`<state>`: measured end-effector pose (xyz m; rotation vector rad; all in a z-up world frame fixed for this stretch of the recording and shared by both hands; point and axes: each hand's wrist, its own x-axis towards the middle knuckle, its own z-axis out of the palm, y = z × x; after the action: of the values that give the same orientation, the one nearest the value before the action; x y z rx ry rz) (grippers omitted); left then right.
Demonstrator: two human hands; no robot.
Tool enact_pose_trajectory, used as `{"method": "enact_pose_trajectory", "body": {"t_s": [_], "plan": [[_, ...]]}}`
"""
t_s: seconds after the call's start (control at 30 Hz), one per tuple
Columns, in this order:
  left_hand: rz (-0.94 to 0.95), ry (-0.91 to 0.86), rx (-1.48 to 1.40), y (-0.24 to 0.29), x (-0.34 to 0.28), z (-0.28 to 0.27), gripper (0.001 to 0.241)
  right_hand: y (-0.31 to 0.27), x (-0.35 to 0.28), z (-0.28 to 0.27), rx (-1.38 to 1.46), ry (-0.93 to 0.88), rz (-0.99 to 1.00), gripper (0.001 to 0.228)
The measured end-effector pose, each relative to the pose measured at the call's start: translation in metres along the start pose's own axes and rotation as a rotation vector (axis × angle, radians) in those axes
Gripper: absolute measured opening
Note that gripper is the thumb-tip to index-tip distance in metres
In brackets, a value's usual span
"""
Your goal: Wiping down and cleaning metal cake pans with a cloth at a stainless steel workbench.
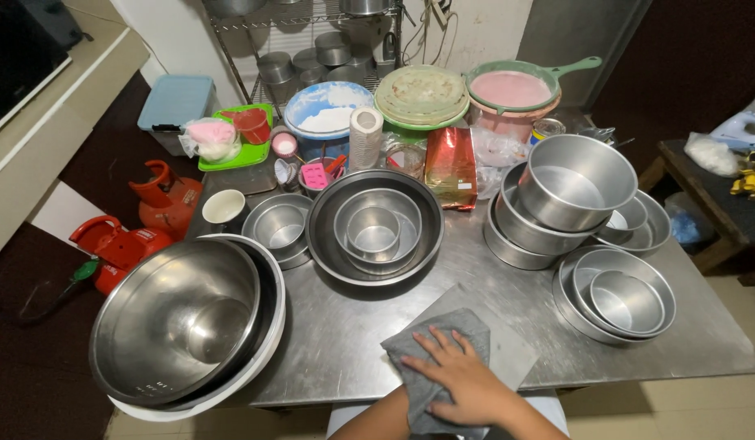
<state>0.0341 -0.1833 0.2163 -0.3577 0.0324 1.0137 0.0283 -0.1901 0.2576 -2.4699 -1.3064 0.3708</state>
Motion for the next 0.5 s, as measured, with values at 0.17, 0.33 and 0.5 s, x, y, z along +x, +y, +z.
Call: {"method": "enact_pose_trajectory", "body": {"t_s": [0.17,0.33,0.5], "plan": [[-0.055,0.073,-0.179,-0.029,-0.001,-0.022,0.102,0.029,-0.002,-0.009,0.122,0.079,0.041,0.093],[-0.418,-0.155,-0.401,-0.021,0.033,-0.102,0.097,0.056,-0.011,-0.017,0.179,-0.115,-0.022,0.118],[-0.65,-0.253,-0.178,0.107,0.157,-0.216,0.094,0.098,-0.029,-0.023,0.189,-0.269,0.091,0.127]]}}
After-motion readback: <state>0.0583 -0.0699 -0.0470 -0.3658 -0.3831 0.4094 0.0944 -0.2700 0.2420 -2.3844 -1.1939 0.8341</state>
